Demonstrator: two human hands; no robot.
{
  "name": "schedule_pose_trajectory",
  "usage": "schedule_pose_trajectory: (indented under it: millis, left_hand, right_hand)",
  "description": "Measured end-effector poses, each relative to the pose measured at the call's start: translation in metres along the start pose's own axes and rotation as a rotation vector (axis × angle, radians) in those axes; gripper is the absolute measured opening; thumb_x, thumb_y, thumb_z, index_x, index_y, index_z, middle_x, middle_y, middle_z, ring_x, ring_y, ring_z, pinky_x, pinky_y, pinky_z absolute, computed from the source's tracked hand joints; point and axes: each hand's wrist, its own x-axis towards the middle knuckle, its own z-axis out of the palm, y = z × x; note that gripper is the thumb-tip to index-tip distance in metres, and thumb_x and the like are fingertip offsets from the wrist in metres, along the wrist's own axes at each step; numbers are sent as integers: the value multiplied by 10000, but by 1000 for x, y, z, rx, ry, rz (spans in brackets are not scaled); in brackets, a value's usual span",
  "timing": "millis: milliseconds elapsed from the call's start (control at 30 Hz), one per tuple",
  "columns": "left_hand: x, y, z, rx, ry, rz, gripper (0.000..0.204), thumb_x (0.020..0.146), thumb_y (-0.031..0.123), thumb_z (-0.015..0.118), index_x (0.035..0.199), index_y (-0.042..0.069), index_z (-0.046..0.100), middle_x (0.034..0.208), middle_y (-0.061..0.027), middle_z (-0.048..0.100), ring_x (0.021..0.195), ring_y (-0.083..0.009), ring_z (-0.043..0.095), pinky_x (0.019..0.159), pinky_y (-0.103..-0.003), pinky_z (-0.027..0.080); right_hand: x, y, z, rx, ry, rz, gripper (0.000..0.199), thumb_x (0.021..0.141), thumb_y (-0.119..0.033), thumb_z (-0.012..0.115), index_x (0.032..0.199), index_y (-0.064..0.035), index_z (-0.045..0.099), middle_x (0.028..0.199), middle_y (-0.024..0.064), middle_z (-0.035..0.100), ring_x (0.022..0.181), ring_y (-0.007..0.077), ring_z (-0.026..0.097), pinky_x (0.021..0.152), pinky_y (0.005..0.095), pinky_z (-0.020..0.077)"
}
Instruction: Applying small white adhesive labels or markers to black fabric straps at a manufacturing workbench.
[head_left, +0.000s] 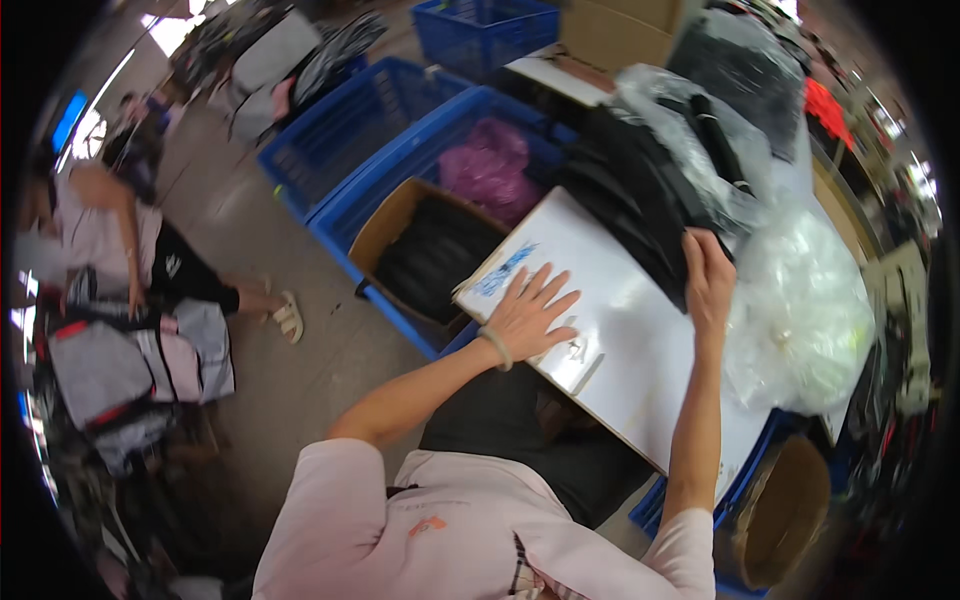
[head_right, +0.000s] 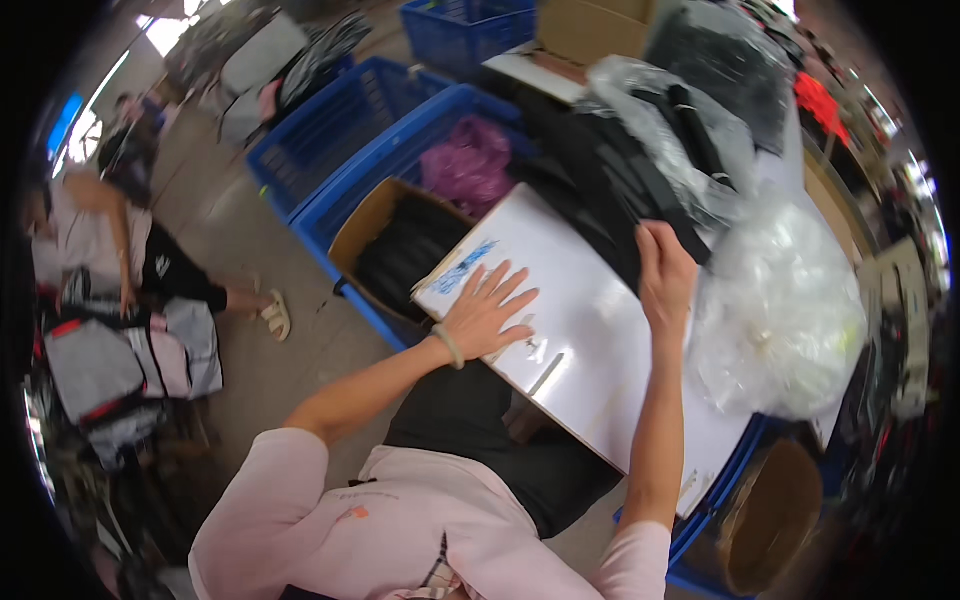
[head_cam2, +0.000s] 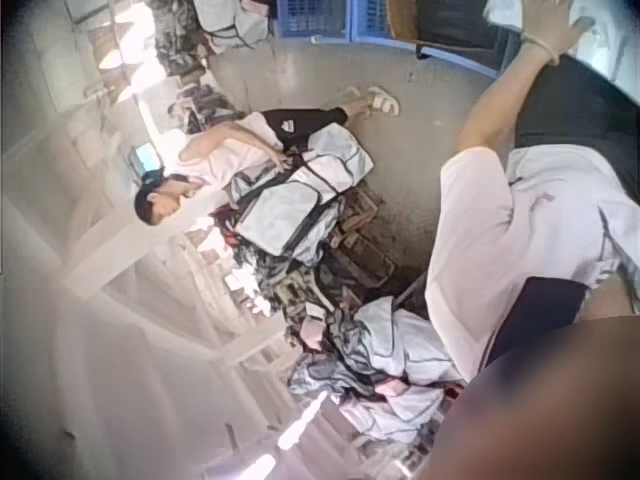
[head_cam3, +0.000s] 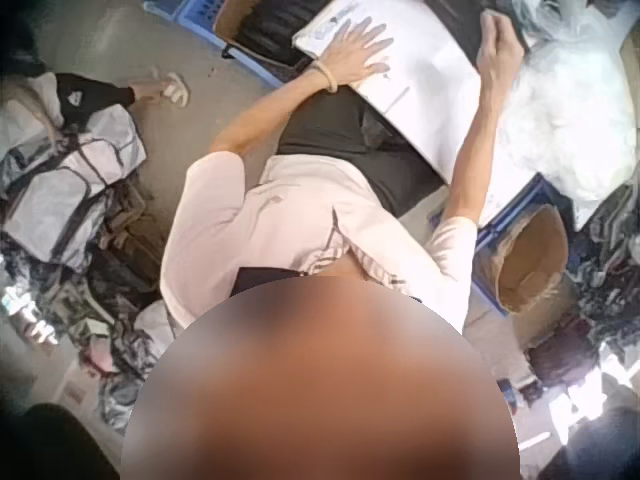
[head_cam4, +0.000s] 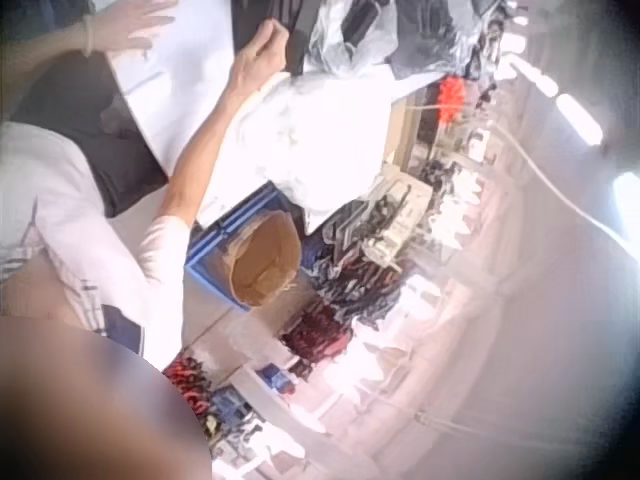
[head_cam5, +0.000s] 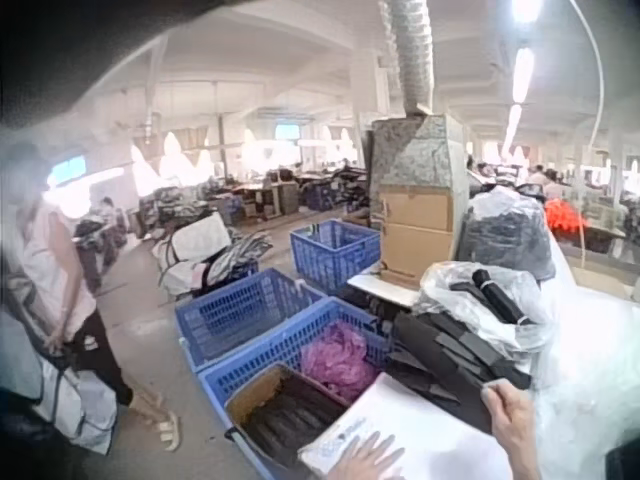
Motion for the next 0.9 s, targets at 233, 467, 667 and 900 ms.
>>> schedule_pose_trajectory:
  millis: [233,467,667,900]
  left_hand:
    - [-4,103,-6,-1856,168,-588,336,963,128,589,1241,-61,584,1154,-129,667,1121,-185,614,1003,-308,459]
    - [2,110,-2,-1751,-37,-615,198,897,129,673,942,-61,700,880,-109,715,824,-160,675,754,-284,536]
    - [40,139,11,-2041,-303,-616,346,1017,198,503,1247,-60,484,1079,-253,650,943,-348,687,847,-431,578]
    - [63,147,31,-1738,-212,-660,283,983,214,576,1054,-58,537,898,-221,667,770,-294,695,699,-375,593]
  right_hand:
    - [-170,-5,18,457,-229,506,168,949,-145,600,916,14,643,749,-35,560,694,42,456,625,215,381]
    - [-199,-10,14,626,-84,706,193,859,-119,723,753,-2,611,624,-27,559,563,30,463,507,207,350]
    - [-207,2,-23,778,48,816,226,924,-149,657,766,10,631,666,-8,607,601,40,537,535,220,455]
    - [-214,11,-5,794,216,732,147,882,-100,694,852,24,622,725,2,611,648,37,531,571,200,424]
